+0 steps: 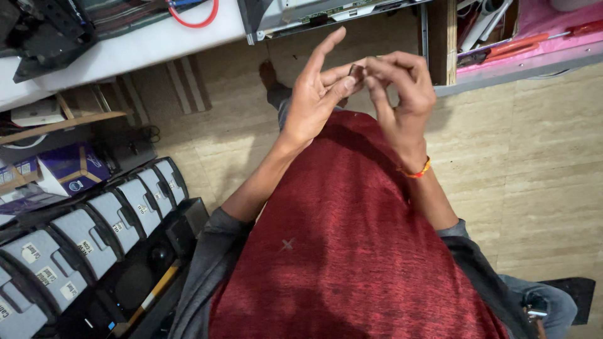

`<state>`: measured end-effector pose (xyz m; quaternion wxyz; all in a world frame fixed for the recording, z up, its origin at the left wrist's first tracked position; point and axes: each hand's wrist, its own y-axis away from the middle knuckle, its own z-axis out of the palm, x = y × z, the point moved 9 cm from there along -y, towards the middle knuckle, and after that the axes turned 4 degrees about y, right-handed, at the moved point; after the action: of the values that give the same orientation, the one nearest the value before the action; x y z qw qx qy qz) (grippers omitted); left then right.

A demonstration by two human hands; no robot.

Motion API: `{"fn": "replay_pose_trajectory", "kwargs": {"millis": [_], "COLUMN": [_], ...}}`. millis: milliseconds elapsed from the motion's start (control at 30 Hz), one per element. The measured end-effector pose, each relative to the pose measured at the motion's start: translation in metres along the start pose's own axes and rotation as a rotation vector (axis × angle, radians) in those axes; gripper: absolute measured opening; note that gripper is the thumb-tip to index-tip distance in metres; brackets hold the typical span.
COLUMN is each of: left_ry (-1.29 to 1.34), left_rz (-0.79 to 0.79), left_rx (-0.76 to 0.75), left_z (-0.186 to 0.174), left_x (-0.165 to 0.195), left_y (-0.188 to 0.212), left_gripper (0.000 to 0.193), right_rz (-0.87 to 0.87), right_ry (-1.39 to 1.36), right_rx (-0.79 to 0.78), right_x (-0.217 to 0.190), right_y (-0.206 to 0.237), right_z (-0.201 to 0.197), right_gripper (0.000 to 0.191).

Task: The person sits at a repair bench working on a small electronic device. They handle a roll of red tape and cut a piece with scissors, press and fit a small component between their fingers, and use pliers to grip and adjust parts of the device.

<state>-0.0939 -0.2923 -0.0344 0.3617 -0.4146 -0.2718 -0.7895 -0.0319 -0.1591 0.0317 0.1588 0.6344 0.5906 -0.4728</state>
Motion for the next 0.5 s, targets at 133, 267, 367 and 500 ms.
{"fn": "replay_pose_trajectory", "kwargs": {"millis": [133, 267, 367, 500], "left_ry": [-0.102, -0.164, 0.005, -0.026], "left_rz": [-0.055, -0.151, -0.027, 0.002], "left_rx": [0.038, 0.089, -0.039, -0.064], "left_z": [0.003, 0.0, 0.011, 0.005], "left_x": [-0.005, -0.016, -0.008, -0.002], "left_y": [0.001, 0.001, -0.003, -0.003], "left_gripper": [0.072, 0.075, 0.072, 0.067], "right_rz": [-0.007, 0.099, 0.414, 0.377], "right_ry": [0.119, -0.083, -0.545, -0.365], "right_rx": [-0.051, -0.143, -0.066, -0.15], "right_x": [-0.004, 0.017, 0.047, 0.041], "right_y": [0.003, -0.005, -0.003, -0.001], "right_z": [0.006, 0.012, 0.012, 0.015], "right_gripper": [0.024, 0.014, 0.013, 0.022]}}
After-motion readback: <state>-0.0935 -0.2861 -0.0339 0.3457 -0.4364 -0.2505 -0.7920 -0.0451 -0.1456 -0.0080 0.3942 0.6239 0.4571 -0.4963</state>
